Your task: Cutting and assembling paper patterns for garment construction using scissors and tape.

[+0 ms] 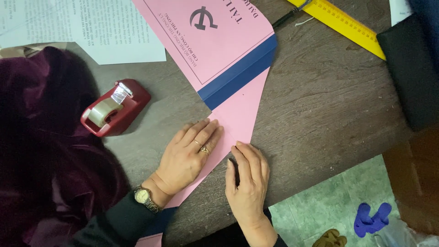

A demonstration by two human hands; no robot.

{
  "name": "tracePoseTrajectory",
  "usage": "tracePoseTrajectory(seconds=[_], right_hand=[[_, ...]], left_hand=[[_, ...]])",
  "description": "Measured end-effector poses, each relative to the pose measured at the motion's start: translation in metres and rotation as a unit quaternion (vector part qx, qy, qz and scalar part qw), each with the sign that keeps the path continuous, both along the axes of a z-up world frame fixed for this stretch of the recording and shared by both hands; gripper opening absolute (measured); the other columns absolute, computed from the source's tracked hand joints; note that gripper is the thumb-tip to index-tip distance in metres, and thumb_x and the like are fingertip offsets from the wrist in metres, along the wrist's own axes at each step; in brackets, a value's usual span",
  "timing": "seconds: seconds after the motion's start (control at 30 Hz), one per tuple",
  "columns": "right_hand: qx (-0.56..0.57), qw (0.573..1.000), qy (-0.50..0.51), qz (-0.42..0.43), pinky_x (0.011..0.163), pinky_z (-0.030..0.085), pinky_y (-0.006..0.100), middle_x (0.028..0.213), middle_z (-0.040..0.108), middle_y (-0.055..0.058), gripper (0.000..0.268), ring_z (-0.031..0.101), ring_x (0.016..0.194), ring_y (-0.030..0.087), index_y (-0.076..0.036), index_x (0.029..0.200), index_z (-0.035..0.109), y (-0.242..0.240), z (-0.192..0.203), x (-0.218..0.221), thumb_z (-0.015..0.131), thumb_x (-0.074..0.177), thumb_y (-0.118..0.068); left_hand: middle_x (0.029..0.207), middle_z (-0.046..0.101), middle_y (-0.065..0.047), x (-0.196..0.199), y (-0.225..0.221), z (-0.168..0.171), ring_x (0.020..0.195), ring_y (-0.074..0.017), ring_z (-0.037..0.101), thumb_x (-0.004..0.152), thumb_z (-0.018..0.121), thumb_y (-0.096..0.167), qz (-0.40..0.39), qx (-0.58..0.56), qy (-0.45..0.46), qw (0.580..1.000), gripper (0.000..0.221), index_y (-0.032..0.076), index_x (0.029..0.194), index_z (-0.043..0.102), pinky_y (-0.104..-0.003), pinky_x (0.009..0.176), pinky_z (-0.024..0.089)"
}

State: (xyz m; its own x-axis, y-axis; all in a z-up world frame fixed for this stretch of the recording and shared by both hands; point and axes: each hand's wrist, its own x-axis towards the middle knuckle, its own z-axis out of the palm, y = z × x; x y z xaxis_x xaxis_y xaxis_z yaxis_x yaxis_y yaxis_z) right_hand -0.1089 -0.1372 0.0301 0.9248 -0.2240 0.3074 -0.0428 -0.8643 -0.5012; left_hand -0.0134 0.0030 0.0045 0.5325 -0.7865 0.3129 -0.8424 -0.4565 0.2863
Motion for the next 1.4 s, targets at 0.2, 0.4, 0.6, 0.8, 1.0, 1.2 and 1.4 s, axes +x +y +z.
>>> tracePoseTrajectory(seconds=[0.2,0.4,0.6,0.8,1.0,1.2,1.4], right_hand=[[-0.002,1.000,0.003,-0.002,0.101,0.045,0.041,0.122,0.060,0.009,0.022,0.056,0.114,0.027,-0.001,0.113,0.063,0.0000,-0.0018,-0.0010,0.053,0.096,-0.011],[0.023,1.000,-0.001,-0.001,0.101,0.045,0.040,0.122,0.060,0.010,0.023,0.057,0.114,0.027,0.001,0.114,0.062,-0.0011,-0.0001,0.0000,0.052,0.096,-0.010],[0.038,0.999,-0.012,0.002,0.103,0.046,0.040,0.122,0.060,0.012,0.023,0.057,0.115,0.028,0.003,0.114,0.061,-0.0018,0.0004,0.0002,0.051,0.096,-0.009],[0.036,0.999,-0.020,0.007,0.102,0.047,0.040,0.120,0.061,0.012,0.021,0.058,0.114,0.028,0.002,0.111,0.062,-0.0019,0.0001,0.0002,0.051,0.096,-0.007],[0.035,0.999,-0.018,0.008,0.102,0.047,0.041,0.120,0.061,0.012,0.021,0.058,0.113,0.028,0.002,0.111,0.063,-0.0019,-0.0007,-0.0007,0.052,0.096,-0.007],[0.033,0.999,-0.016,0.005,0.102,0.047,0.040,0.120,0.061,0.011,0.020,0.058,0.113,0.028,0.002,0.110,0.063,-0.0017,-0.0004,-0.0002,0.051,0.096,-0.008],[0.022,1.000,-0.015,0.008,0.102,0.047,0.041,0.119,0.061,0.011,0.021,0.058,0.112,0.029,0.001,0.109,0.064,-0.0019,-0.0011,-0.0007,0.051,0.096,-0.008]], left_hand=[[0.137,0.052,-0.017,-0.0014,0.0023,-0.0050,0.125,-0.0315,0.052,0.100,0.040,0.010,0.006,-0.001,0.009,1.000,0.038,0.000,0.136,0.049,-0.042,0.102,0.043],[0.137,0.051,-0.018,0.0014,0.0041,-0.0019,0.125,-0.0326,0.052,0.100,0.043,0.010,-0.007,-0.015,0.028,0.999,0.037,0.000,0.135,0.050,-0.042,0.102,0.043],[0.136,0.052,-0.017,0.0019,0.0035,0.0002,0.124,-0.0323,0.053,0.100,0.043,0.009,-0.007,-0.021,0.034,0.999,0.036,0.001,0.135,0.050,-0.042,0.102,0.044],[0.135,0.053,-0.017,0.0019,0.0032,0.0025,0.123,-0.0314,0.053,0.100,0.044,0.008,-0.004,-0.022,0.030,0.999,0.036,0.002,0.135,0.050,-0.041,0.101,0.044],[0.137,0.051,-0.017,0.0009,0.0045,0.0000,0.122,-0.0318,0.053,0.100,0.042,0.011,-0.006,-0.007,0.033,0.999,0.038,0.005,0.137,0.049,-0.041,0.100,0.043],[0.141,0.050,-0.010,0.0018,0.0040,0.0013,0.124,-0.0274,0.052,0.101,0.042,0.014,-0.005,0.025,0.001,1.000,0.040,0.010,0.140,0.048,-0.038,0.099,0.041],[0.145,0.048,-0.007,0.0008,0.0041,0.0002,0.126,-0.0265,0.051,0.100,0.040,0.016,-0.004,0.043,0.001,0.999,0.043,0.014,0.142,0.046,-0.037,0.098,0.040]])
